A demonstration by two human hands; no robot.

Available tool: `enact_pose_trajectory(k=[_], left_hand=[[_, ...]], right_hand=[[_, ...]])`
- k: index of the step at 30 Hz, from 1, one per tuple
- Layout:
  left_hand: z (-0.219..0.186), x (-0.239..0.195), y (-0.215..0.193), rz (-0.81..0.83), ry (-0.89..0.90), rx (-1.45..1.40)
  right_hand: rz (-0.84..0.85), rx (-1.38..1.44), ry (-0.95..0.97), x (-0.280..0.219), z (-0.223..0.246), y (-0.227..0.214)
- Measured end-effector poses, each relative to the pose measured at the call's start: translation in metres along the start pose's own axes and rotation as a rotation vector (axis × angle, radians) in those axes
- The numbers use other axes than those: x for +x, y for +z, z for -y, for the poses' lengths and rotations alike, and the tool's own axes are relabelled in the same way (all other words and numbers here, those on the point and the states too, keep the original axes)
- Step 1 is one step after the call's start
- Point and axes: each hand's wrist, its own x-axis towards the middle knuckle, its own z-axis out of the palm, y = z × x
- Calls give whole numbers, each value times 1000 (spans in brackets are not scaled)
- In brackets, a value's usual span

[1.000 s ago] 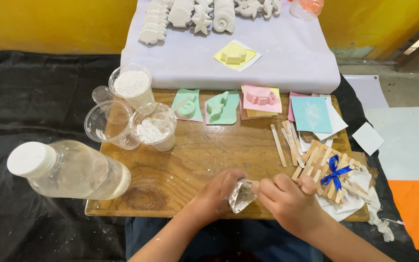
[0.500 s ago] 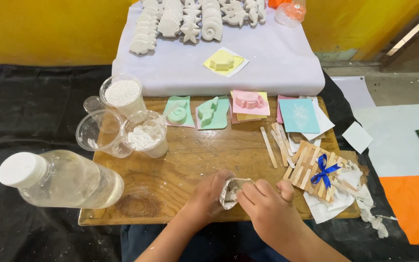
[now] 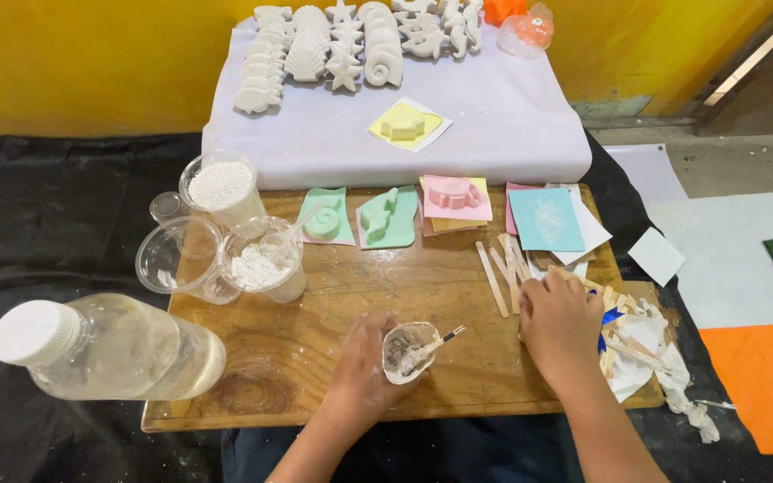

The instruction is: Mixing casting powder with water and preparing the mixture for mold application.

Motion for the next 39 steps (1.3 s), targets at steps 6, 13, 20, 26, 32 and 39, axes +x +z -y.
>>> enact_pose_trajectory(k=[6, 13, 20, 26, 32, 39], left_hand=[[12, -1, 6, 18, -58, 0], [12, -2, 6, 32, -89, 26], [5, -2, 3, 10, -243, 19], [6, -3, 2, -8, -211, 56], [7, -2, 3, -22, -197, 40], [1, -1, 0, -7, -258, 19]], right_hand=[[-35, 54, 69, 1, -1, 4], [-171, -22, 2, 4, -1, 18], [-64, 18, 100, 12, 5, 10], [15, 71, 79, 11, 11, -3], [7, 124, 100, 12, 13, -2], [-22, -2, 143, 22, 15, 4]])
